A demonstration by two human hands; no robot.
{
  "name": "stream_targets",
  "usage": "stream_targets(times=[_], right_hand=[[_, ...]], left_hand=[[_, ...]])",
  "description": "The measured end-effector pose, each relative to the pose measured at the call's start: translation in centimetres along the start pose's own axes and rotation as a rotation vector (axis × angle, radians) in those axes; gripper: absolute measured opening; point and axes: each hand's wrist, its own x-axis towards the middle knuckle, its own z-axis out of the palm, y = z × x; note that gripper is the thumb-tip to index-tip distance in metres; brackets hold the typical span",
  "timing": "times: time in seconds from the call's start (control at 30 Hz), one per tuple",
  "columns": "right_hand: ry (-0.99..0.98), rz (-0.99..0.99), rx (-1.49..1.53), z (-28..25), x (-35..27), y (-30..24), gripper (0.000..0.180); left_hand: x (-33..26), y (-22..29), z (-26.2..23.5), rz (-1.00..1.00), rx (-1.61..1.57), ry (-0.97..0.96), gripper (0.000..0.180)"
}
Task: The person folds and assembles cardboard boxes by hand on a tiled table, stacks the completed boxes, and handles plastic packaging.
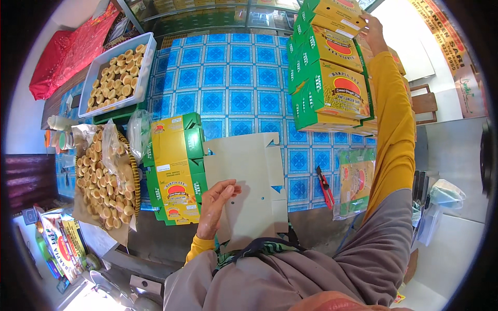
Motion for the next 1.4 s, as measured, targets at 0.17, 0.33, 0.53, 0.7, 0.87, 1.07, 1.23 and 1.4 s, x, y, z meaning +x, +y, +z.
stream_targets(times=[0.17, 0.33, 0.53, 0.7, 0.87, 1.07, 1.23, 1.4], right_hand=[[-0.012, 0.008, -0.202, -1.2, 4.7, 0.6, 0.046], [0.016, -0.115, -0.303, -1.6, 4.9, 1.4, 0.039], [0.154, -0.573, -0.659, 1.0, -0.7, 0.1, 0.037], [0.077, -1.401, -0.867, 0.9, -3.3, -0.1, 0.05], [-0.032, -1.256, -0.982, 2.8, -5.5, -0.1, 0.049], [-0.024, -0.994, -1.041, 3.1, -6.4, -0.9, 0.042], [0.036, -0.911, -1.137, 2.9, -4.9, -1.1, 0.044], [0.147, -0.627, -1.181, 2.6, -3.7, -2.1, 0.06]], left_hand=[[-0.1, -0.4, -0.1, 0.002, -0.015, -0.015, 0.04], [-0.6, -0.9, -0.2, 0.003, 0.01, -0.002, 0.04], [-1.6, -1.6, -0.3, -0.018, 0.013, 0.029, 0.041], [-1.4, -1.3, -0.4, -0.013, 0.017, 0.006, 0.041], [-1.3, -1.6, -0.8, 0.002, 0.021, 0.018, 0.041], [-1.5, -1.7, -0.9, -0.001, 0.005, 0.002, 0.04], [-1.9, -1.8, -1.2, 0.012, 0.009, 0.023, 0.039], [-1.7, -1.3, -1.1, 0.005, 0.011, 0.017, 0.038]])
